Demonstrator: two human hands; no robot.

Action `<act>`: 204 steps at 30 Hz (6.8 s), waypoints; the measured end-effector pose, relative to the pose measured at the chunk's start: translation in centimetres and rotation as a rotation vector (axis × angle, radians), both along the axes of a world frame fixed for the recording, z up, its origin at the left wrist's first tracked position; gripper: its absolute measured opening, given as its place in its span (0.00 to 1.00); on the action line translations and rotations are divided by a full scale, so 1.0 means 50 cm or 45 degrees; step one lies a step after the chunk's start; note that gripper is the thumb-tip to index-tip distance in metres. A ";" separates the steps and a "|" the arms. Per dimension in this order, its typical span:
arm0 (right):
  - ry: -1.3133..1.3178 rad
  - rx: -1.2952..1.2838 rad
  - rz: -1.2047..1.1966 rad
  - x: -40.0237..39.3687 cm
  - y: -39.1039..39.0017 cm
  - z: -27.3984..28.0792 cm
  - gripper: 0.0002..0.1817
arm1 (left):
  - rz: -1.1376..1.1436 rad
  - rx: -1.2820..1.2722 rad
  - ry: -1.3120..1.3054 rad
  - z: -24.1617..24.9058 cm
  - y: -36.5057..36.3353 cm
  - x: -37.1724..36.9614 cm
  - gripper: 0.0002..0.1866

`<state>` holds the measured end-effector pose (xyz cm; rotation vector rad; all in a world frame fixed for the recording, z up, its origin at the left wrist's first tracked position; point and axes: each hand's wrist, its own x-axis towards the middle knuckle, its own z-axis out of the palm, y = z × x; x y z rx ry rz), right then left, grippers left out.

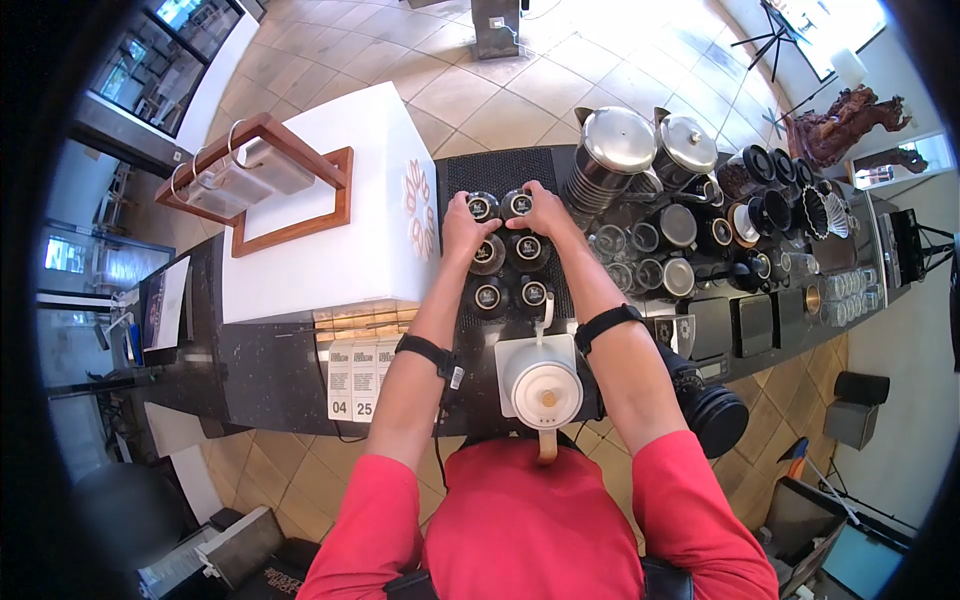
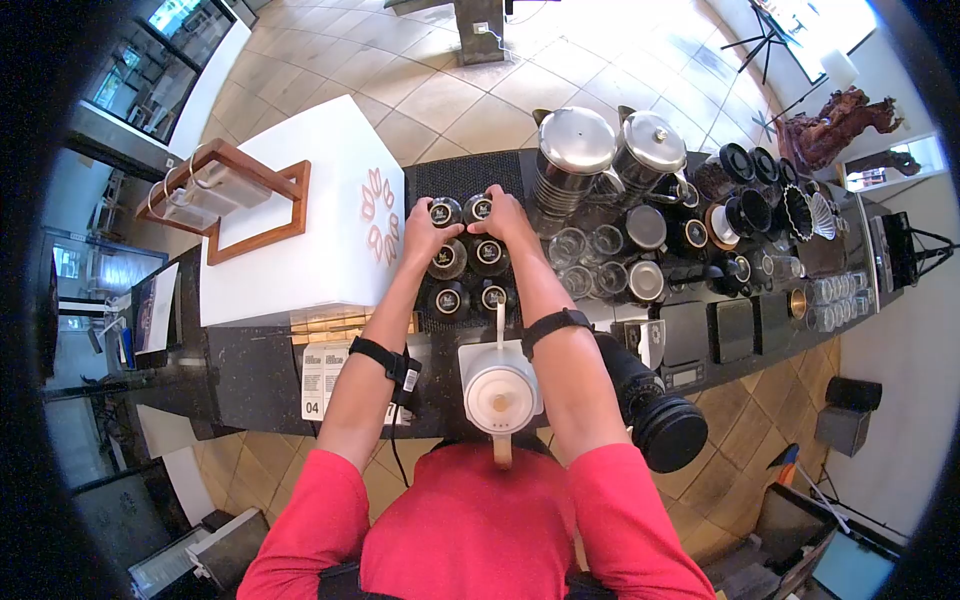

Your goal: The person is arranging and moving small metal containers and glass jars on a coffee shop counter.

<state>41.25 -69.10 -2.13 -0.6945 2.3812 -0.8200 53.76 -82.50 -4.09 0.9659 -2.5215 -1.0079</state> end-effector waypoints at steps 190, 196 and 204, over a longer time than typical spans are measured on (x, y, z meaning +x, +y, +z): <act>0.370 0.563 0.203 -1.368 1.900 0.108 0.43 | -0.732 -0.136 -0.160 0.060 1.842 -1.444 0.39; 0.335 0.634 0.248 -1.399 1.871 0.062 0.43 | -0.712 -0.088 -0.148 0.066 1.838 -1.454 0.38; 0.390 0.593 0.176 -1.390 1.879 0.112 0.41 | -0.709 -0.095 -0.199 0.062 1.853 -1.459 0.40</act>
